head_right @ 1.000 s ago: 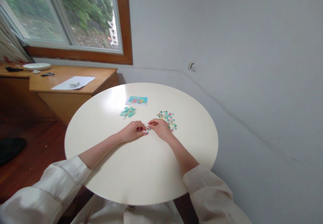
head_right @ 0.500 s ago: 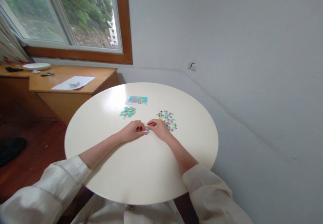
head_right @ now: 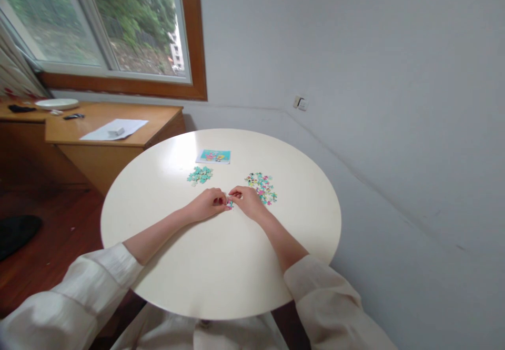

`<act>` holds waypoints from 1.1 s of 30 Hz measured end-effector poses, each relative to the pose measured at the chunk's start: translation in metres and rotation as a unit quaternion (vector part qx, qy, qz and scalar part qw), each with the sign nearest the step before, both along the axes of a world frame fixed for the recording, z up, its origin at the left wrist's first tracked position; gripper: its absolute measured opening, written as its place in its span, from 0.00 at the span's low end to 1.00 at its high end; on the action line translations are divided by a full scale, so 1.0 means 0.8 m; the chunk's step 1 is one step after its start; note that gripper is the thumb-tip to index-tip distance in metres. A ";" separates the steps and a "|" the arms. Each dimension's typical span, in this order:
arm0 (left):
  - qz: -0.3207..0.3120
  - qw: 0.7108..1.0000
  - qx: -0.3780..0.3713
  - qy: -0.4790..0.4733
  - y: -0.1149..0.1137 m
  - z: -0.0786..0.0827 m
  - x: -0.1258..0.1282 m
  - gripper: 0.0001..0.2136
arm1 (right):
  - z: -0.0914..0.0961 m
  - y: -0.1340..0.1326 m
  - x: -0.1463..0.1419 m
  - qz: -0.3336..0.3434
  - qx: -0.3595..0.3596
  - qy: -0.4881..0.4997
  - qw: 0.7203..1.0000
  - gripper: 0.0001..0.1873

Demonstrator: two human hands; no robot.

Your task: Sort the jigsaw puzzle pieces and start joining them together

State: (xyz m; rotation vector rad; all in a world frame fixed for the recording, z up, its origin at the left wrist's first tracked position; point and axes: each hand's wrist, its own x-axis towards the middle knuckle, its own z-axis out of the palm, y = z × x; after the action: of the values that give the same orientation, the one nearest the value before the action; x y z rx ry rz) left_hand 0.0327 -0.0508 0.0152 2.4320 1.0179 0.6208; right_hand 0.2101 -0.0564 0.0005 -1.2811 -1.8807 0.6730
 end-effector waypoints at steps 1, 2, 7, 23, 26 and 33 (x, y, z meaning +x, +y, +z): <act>0.000 1.000 0.000 0.001 0.000 0.000 0.000 0.08 | 0.000 0.000 -0.001 -0.001 0.003 -0.006 1.000 0.03; 0.001 1.000 -0.001 0.002 0.000 0.001 0.000 0.07 | 0.001 0.000 -0.001 -0.002 0.007 -0.014 1.000 0.03; 0.004 1.000 -0.003 0.003 -0.002 0.003 0.001 0.07 | 0.002 0.000 -0.002 -0.004 0.033 -0.065 0.997 0.04; -0.013 1.000 0.018 -0.008 -0.002 0.001 0.000 0.06 | 0.001 0.000 -0.001 -0.002 0.070 -0.104 0.992 0.05; -0.021 1.000 0.019 -0.014 -0.001 0.000 -0.001 0.06 | 0.004 0.000 0.002 -0.017 0.081 -0.079 0.993 0.05; -0.041 0.999 0.014 -0.024 0.002 -0.001 -0.008 0.13 | 0.004 0.006 0.023 -0.074 0.086 -0.028 0.993 0.03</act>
State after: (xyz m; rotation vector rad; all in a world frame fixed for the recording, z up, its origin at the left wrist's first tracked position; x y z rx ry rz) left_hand 0.0265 -0.0490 0.0145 2.4560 0.8917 0.6673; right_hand 0.2282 -0.0513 0.0040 -1.3224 -1.8242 0.3920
